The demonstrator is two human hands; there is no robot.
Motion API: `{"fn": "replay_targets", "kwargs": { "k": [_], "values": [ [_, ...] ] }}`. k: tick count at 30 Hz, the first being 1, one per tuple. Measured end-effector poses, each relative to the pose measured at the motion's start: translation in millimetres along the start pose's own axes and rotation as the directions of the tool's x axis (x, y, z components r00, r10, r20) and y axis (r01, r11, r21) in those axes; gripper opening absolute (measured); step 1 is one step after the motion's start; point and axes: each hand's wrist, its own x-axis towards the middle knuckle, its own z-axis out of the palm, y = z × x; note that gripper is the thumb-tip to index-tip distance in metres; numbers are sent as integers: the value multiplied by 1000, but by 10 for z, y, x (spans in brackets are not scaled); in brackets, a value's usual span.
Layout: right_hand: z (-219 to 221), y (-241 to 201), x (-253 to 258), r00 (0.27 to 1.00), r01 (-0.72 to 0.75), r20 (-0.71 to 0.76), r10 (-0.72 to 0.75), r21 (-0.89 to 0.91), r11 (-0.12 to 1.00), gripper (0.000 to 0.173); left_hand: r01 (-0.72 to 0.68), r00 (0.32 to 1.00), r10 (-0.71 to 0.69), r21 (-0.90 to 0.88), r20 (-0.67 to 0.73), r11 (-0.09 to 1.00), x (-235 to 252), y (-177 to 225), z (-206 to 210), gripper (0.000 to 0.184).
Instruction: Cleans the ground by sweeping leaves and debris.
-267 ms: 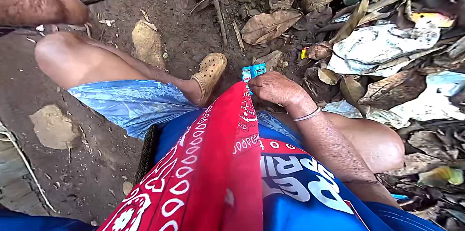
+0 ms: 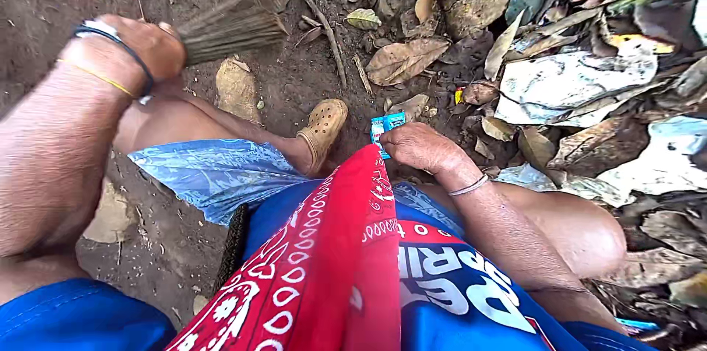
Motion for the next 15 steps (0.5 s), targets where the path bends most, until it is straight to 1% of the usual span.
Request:
{"fn": "replay_targets", "kwargs": {
  "k": [2, 3, 4, 6, 7, 8, 9, 10, 12, 13, 14, 15],
  "values": [
    [-12, 8, 35, 999, -21, 33, 21, -5, 1000, 26, -140, 990, 141, -58, 16, 988, -138, 239, -67, 52],
    [-8, 19, 51, 998, -32, 52, 32, -6, 999, 26, -196, 981, 196, -71, -4, 978, -236, 293, -76, 60],
    [1, 27, 56, 997, -36, 63, 36, -6, 999, 25, -260, 965, 256, -92, -53, 961, -350, 272, -52, 66],
    [9, 42, 70, 997, -35, 64, 35, 0, 999, 25, -392, 910, 360, -141, -207, 909, -521, 34, 83, 74],
    [15, 45, 74, 998, -30, 56, 30, 7, 1000, 26, -427, 891, 381, -174, -247, 887, -559, -126, 159, 78],
    [24, 47, 77, 998, -28, 49, 27, 11, 1000, 27, -439, 889, 387, -219, -244, 871, -586, -289, 203, 81],
    [17, 47, 87, 998, -29, 50, 28, 14, 999, 27, -419, 904, 374, -262, -205, 869, -595, -439, 195, 82],
    [5, 46, 95, 998, -35, 52, 34, 11, 999, 27, -371, 927, 331, -290, -179, 882, -558, -563, 202, 82],
    [-3, 40, 87, 999, -33, 39, 33, 0, 999, 28, -226, 972, 196, -284, -131, 932, -389, -639, 269, 79],
    [-4, 38, 75, 999, -26, 28, 26, -5, 1000, 27, -152, 986, 126, -262, -114, 953, -318, -535, 279, 71],
    [-9, 31, 58, 1000, -22, 17, 22, -4, 1000, 28, -96, 993, 78, -204, -94, 974, -262, -358, 276, 56],
    [-8, 15, 40, 1000, -19, 4, 19, 12, 1000, 28, -73, 997, 69, -117, -39, 990, -240, -143, 226, 44]
  ]
}}
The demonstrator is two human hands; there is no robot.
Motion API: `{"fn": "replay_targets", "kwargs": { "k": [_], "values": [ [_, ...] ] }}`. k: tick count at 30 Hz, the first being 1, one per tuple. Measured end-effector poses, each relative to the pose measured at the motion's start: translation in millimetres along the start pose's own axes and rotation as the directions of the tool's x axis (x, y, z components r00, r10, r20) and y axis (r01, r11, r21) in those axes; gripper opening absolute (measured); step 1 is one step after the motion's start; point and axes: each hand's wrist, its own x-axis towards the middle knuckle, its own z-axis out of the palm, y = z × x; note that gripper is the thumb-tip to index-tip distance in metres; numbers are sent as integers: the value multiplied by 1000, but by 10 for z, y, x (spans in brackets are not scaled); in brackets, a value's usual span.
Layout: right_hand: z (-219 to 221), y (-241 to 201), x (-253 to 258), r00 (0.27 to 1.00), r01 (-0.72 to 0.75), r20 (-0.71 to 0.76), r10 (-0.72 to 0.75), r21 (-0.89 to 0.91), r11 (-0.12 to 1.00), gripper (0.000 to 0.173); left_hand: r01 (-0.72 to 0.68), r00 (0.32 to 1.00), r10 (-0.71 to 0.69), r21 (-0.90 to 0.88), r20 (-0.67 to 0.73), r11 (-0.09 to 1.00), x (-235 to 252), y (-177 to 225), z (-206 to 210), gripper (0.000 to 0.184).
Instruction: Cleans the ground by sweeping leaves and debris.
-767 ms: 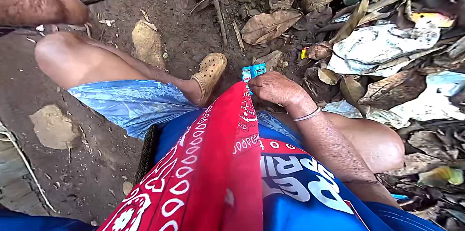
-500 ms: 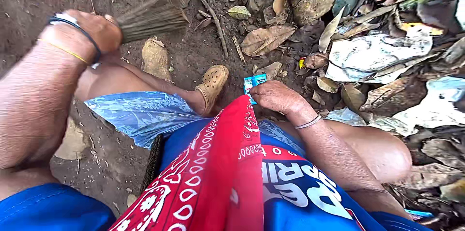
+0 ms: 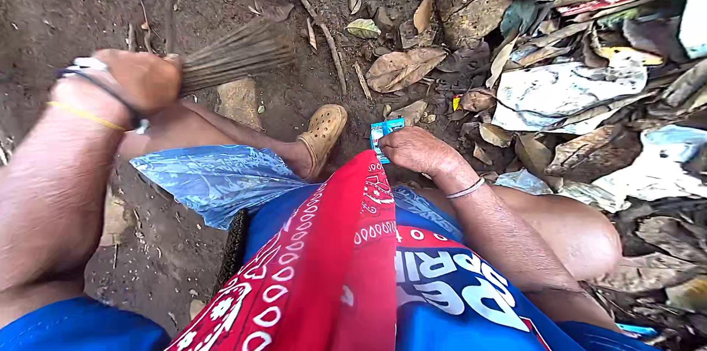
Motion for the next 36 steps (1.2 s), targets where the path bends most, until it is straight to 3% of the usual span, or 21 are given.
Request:
{"fn": "replay_targets", "kwargs": {
  "k": [2, 3, 5, 8, 11, 13, 15, 17, 19, 21, 23, 26, 29, 32, 36],
  "values": [
    [-27, -29, -7, 1000, -12, 0, 12, 11, 1000, 28, -86, 993, 77, 111, 89, 990, 10, 339, -56, 41],
    [-40, -23, -1, 1000, -14, -6, 14, 11, 1000, 28, -167, 985, 162, 114, 54, 979, -29, 385, -68, 49],
    [7, -21, -20, 1000, -20, -9, 20, 12, 1000, 29, -313, 944, 313, 18, -102, 950, -210, 263, 7, 70],
    [-26, -18, 11, 999, -42, 25, 42, 0, 999, 28, -416, 873, 361, -115, -327, 902, -359, -127, 176, 85],
    [-75, -20, 45, 995, -65, 70, 64, 0, 998, 29, -258, 949, 164, -358, -270, 897, -379, -567, 206, 85],
    [-78, -25, 56, 994, -66, 87, 66, 2, 998, 29, -160, 963, 51, -412, -264, 897, -220, -834, 274, 82],
    [-91, -48, 59, 993, -69, 95, 69, 3, 998, 29, 2, 977, -75, -346, -198, 938, -36, -793, 196, 59],
    [-109, -85, 52, 992, -74, 101, 74, -3, 997, 29, 173, 981, -185, -172, -57, 970, 182, -434, -31, 33],
    [-104, -115, 30, 991, -81, 109, 82, -9, 997, 28, 150, 988, -149, -32, 39, 988, 539, -97, -77, 26],
    [-128, -126, 13, 992, -77, 103, 77, -4, 997, 26, 18, 999, -18, -16, 36, 1000, 676, 167, -87, 25],
    [-123, -126, -2, 991, -84, 107, 83, 1, 996, 23, -66, 998, 66, -64, -6, 996, 500, 296, -98, 41],
    [-110, -91, 32, 989, -95, 112, 94, 1, 996, 27, -175, 981, 142, -279, -135, 944, -2, 94, -39, 72],
    [-146, -93, 86, 986, -110, 127, 106, 20, 994, 30, -306, 940, 181, -478, -291, 823, -330, -281, 53, 81],
    [-147, -103, 94, 988, -98, 122, 96, 10, 995, 30, -241, 949, 104, -474, -297, 847, -244, -378, -81, 78],
    [-157, -124, 83, 989, -95, 110, 94, -4, 996, 29, 8, 997, -24, -205, -79, 979, 326, 230, -449, 55]
  ]
}}
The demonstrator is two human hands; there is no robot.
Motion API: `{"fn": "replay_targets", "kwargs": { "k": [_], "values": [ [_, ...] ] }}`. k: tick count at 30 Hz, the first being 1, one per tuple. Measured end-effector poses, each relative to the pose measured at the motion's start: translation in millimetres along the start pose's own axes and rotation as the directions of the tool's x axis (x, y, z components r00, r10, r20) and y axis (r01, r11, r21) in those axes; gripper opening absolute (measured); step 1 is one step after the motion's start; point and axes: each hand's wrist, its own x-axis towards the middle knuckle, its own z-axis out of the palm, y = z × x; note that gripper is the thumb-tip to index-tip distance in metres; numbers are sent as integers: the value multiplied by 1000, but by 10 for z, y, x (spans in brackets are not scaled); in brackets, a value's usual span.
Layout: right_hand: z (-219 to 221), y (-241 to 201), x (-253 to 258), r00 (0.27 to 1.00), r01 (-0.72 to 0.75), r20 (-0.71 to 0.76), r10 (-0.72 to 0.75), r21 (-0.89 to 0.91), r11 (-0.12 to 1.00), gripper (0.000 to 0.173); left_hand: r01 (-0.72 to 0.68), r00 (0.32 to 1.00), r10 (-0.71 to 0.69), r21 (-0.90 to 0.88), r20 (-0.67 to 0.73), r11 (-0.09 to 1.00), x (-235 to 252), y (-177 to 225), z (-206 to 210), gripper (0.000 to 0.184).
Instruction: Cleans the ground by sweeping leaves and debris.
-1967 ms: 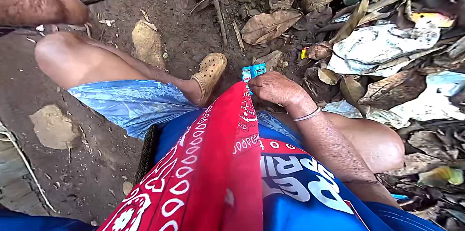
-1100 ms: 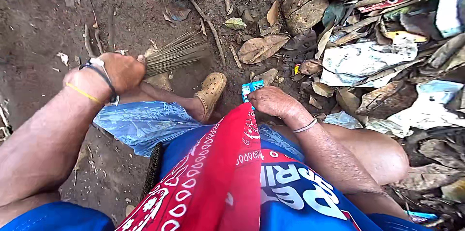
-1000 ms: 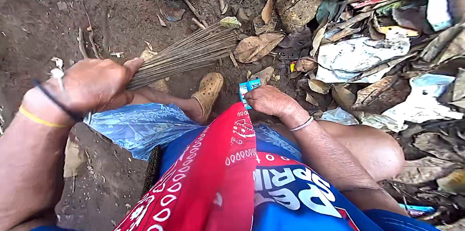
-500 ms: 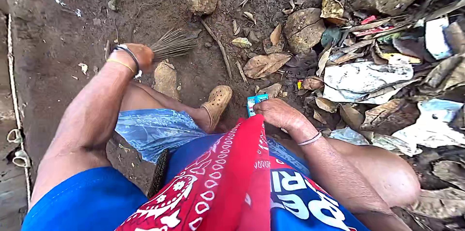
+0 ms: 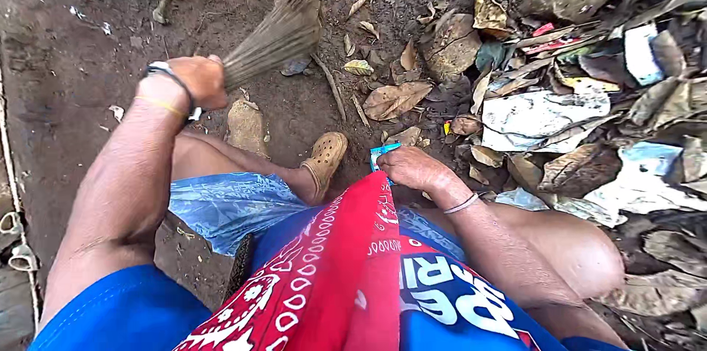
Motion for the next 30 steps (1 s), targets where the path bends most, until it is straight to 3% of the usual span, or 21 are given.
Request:
{"fn": "replay_targets", "kwargs": {
  "k": [2, 4, 6, 8, 11, 14, 16, 18, 21, 23, 27, 30],
  "values": [
    [-9, 17, -21, 1000, 5, -12, -5, 7, 1000, 27, -82, 995, 74, 126, 65, 989, 38, 339, 39, 56],
    [10, 23, -46, 999, 13, -38, -12, 30, 999, 25, -237, 971, 230, 117, 69, 964, -186, 456, 64, 71],
    [28, 44, -58, 998, 7, -60, -5, 29, 1000, 26, -384, 922, 383, 9, 51, 923, -439, 356, 59, 79],
    [44, 52, -76, 996, 2, -84, 1, 27, 1000, 28, -417, 908, 418, -60, 6, 907, -606, 145, 44, 79],
    [45, 51, -125, 995, -5, -104, 9, 33, 999, 28, -212, 977, 210, -98, -27, 972, -745, -237, -1, 77],
    [71, 64, -174, 990, 9, -138, -6, 24, 1000, 27, 62, 997, -62, -7, -45, 998, -586, -613, 49, 60],
    [78, 62, -191, 989, 15, -150, -14, 6, 1000, 27, 196, 980, -193, 84, -48, 977, -366, -620, 121, 43],
    [78, 36, -206, 989, 9, -148, -10, -7, 1000, 28, 217, 976, -217, 148, -16, 965, -90, -417, 247, 39],
    [47, 15, -239, 988, 11, -157, -11, -3, 1000, 27, 41, 998, -52, 272, 35, 961, 277, -152, 442, 46],
    [78, 61, -245, 982, 40, -186, -41, -8, 999, 26, -87, 996, 79, 338, 36, 937, 232, -182, 454, 52],
    [109, 101, -179, 983, 33, -180, -33, -6, 999, 27, -254, 953, 292, 310, -82, 916, -263, -803, 238, 75],
    [84, 77, -146, 984, 28, -179, -27, 1, 1000, 27, -222, 947, 274, 274, -168, 936, -222, -1447, 118, 85]
  ]
}}
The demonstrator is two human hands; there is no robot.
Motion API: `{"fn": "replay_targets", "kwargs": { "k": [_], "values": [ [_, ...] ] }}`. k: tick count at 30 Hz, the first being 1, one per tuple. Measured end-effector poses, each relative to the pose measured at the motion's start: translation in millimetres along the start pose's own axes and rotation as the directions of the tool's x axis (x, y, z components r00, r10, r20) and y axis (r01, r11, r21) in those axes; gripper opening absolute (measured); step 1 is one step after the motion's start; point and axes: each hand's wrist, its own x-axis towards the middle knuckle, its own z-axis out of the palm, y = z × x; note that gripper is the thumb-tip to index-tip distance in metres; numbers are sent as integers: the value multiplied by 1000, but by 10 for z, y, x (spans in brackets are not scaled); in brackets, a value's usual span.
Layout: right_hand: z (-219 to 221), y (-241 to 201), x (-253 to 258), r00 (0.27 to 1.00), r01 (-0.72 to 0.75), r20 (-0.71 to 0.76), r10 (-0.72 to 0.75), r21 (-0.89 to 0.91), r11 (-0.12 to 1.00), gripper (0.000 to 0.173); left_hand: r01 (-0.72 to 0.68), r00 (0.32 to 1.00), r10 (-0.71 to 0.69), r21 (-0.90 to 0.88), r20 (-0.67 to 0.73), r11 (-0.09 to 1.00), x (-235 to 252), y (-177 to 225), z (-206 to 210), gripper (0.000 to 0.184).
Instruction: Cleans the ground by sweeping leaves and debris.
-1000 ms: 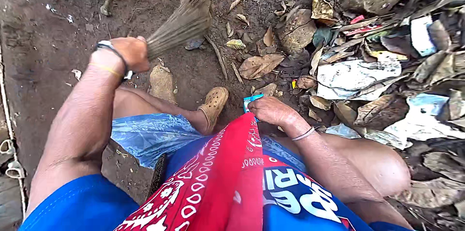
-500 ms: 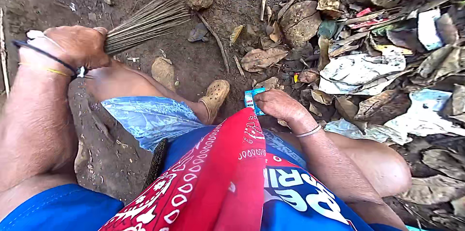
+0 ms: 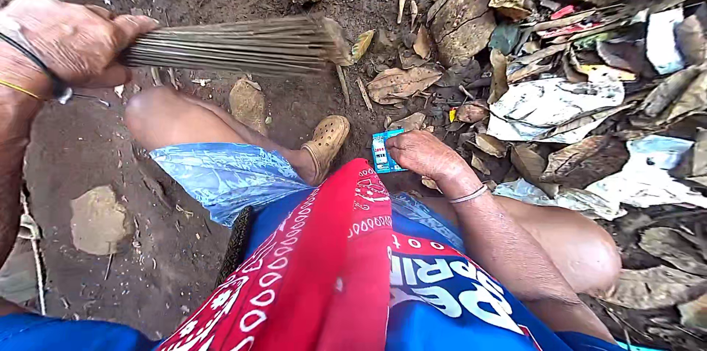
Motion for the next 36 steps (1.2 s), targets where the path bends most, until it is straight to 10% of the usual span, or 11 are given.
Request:
{"fn": "replay_targets", "kwargs": {
  "k": [3, 7, 12, 17, 23, 30, 36],
  "values": [
    [-9, -18, 14, 1000, 3, 7, -3, -6, 1000, 27, 248, 968, -250, -70, -22, 966, 114, -190, 159, 73],
    [26, -7, -36, 999, 28, -37, -28, -5, 1000, 28, 434, 882, -416, -37, 223, 900, 469, 894, -167, 49],
    [27, -8, -45, 999, 8, -37, -9, -4, 1000, 25, 140, 940, -100, -101, 325, 985, 559, 1611, -153, 50],
    [5, -6, 64, 999, -2, 42, 3, -25, 1000, 27, 7, 996, 14, -234, 88, 972, -70, 1029, -6, 74],
    [-57, -34, 120, 996, -25, 91, 24, 6, 1000, 30, 95, 982, -148, -372, -116, 923, 324, 464, 23, 78],
    [-157, -92, 87, 992, -74, 109, 68, 54, 996, 31, 45, 985, -51, 42, 162, 998, 1078, 1835, -737, 65],
    [-103, -41, 73, 995, -67, 79, 64, 37, 997, 29, -265, 959, 240, -178, -148, 948, 560, 1598, -655, 78]
  ]
}}
